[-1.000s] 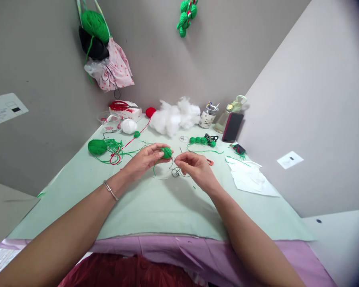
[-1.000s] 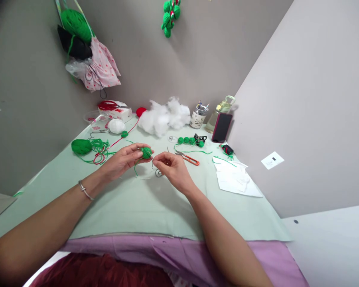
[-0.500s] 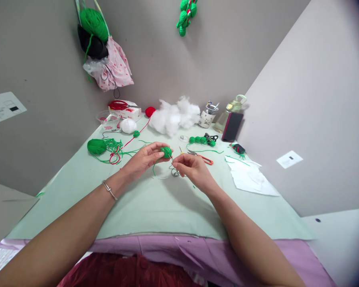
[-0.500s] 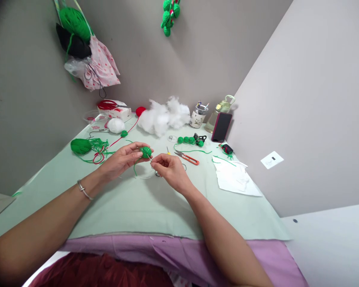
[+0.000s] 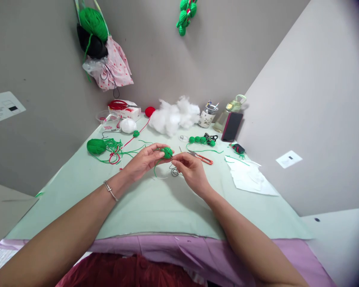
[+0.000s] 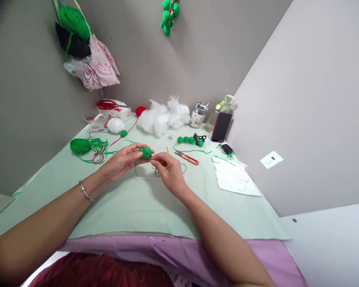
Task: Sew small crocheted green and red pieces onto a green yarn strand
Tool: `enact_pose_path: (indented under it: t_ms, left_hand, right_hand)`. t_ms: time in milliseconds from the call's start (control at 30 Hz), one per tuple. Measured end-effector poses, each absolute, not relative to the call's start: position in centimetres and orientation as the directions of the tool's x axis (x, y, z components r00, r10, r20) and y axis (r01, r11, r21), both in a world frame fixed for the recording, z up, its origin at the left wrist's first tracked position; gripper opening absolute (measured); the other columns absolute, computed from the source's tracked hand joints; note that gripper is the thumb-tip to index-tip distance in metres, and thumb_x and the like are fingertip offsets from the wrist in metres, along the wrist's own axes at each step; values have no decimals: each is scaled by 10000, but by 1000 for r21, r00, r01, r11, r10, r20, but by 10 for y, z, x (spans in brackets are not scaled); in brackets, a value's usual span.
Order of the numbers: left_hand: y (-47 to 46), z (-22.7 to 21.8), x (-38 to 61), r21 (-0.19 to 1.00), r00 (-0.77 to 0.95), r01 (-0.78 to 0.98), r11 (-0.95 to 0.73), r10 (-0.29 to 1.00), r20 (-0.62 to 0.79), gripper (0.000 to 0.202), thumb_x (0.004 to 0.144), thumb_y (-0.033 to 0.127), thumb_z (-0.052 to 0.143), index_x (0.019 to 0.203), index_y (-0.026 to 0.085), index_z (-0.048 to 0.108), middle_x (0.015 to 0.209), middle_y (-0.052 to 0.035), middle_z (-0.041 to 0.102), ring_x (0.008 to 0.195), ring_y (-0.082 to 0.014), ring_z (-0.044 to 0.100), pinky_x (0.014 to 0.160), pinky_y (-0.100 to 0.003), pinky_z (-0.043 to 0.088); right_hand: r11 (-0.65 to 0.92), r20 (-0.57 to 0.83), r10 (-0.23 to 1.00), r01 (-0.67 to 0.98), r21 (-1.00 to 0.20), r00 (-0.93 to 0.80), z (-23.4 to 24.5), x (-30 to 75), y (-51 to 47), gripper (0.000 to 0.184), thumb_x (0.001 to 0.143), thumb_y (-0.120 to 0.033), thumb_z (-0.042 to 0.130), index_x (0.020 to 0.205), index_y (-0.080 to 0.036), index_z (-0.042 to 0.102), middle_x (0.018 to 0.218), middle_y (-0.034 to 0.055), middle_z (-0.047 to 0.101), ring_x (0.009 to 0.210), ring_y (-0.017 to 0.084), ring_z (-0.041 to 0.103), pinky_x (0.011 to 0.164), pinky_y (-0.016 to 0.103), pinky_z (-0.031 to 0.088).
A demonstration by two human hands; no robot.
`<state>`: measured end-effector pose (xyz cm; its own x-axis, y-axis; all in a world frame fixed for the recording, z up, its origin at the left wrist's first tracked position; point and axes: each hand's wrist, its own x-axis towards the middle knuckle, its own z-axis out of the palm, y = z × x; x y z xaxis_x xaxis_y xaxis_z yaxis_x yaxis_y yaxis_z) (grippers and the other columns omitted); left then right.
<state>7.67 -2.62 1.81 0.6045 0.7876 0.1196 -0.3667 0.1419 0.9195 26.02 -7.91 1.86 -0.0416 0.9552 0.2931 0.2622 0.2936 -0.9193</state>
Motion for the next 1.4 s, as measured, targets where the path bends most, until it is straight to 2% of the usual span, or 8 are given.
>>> enact_pose_path:
  t_ms: [133, 433, 700, 900, 967, 1100, 1200, 1400]
  left_hand:
    - [-28, 16, 80, 931, 575, -350, 108, 809, 122, 287, 836, 317, 678, 1079, 169, 636, 1077, -72, 683, 1018, -195, 626, 1058, -423, 408]
    - [-29, 3, 88, 977, 493, -182, -110, 850, 187, 294, 805, 324, 696, 1050, 177, 625, 1033, -50, 639, 963, -186, 609, 945, -391, 462]
    - [-33, 3, 91, 981, 558, -96, -168, 807, 193, 320, 801, 358, 686, 1059, 173, 644, 1005, -58, 638, 933, -185, 582, 863, -328, 435]
    - [-27, 10, 82, 994, 564, 2, -111, 821, 90, 305, 794, 348, 674, 1048, 182, 664, 890, -22, 605, 819, -158, 547, 804, -311, 423]
    - [-25, 14, 78, 997, 560, -34, -76, 825, 82, 276, 810, 344, 642, 1032, 184, 680, 902, -27, 601, 819, -158, 539, 814, -316, 426]
    - [-21, 22, 72, 994, 527, -112, -15, 847, 72, 259, 818, 338, 616, 995, 176, 713, 940, -50, 601, 830, -162, 521, 785, -312, 430]
    - [-21, 25, 70, 991, 524, -134, -2, 849, 73, 267, 812, 344, 620, 977, 164, 728, 948, -70, 609, 852, -174, 518, 756, -309, 437]
    - [-26, 24, 73, 997, 530, -65, -44, 845, 72, 346, 802, 412, 620, 1035, 180, 731, 1052, -92, 637, 862, -195, 537, 776, -344, 453]
  right_hand:
    - [311, 323, 946, 251, -917, 5, 13, 258, -77, 157, 820, -333, 651, 802, -177, 661, 743, 17, 599, 614, 117, 492, 561, 256, 414]
    - [-30, -23, 996, -78, -996, -88, 23, 263, -72, 314, 689, -383, 775, 802, -177, 567, 637, -24, 616, 550, 114, 578, 600, 281, 501]
    - [186, 191, 982, 265, -946, -7, 18, 267, -70, 198, 790, -371, 678, 778, -176, 645, 669, -11, 587, 581, 111, 557, 559, 250, 459]
    - [261, 253, 939, -3, -965, 233, 35, 329, -48, 241, 789, -443, 672, 800, -214, 597, 872, 51, 672, 766, 170, 615, 593, 294, 462]
    - [322, 290, 911, -63, -945, 294, 41, 377, -42, 257, 745, -450, 711, 748, -245, 556, 806, 48, 645, 743, 193, 600, 554, 318, 422]
    - [390, 367, 893, -41, -920, 260, 48, 461, -40, 422, 629, -415, 789, 584, -264, 397, 534, -6, 404, 510, 165, 395, 456, 306, 226]
    - [390, 372, 900, -37, -920, 226, 47, 468, -40, 406, 670, -446, 757, 599, -263, 402, 507, -26, 312, 462, 139, 274, 456, 299, 165]
    - [205, 202, 975, -23, -979, 88, 41, 347, -49, 246, 773, -410, 695, 908, -207, 656, 801, 28, 630, 468, 64, 284, 434, 256, 220]
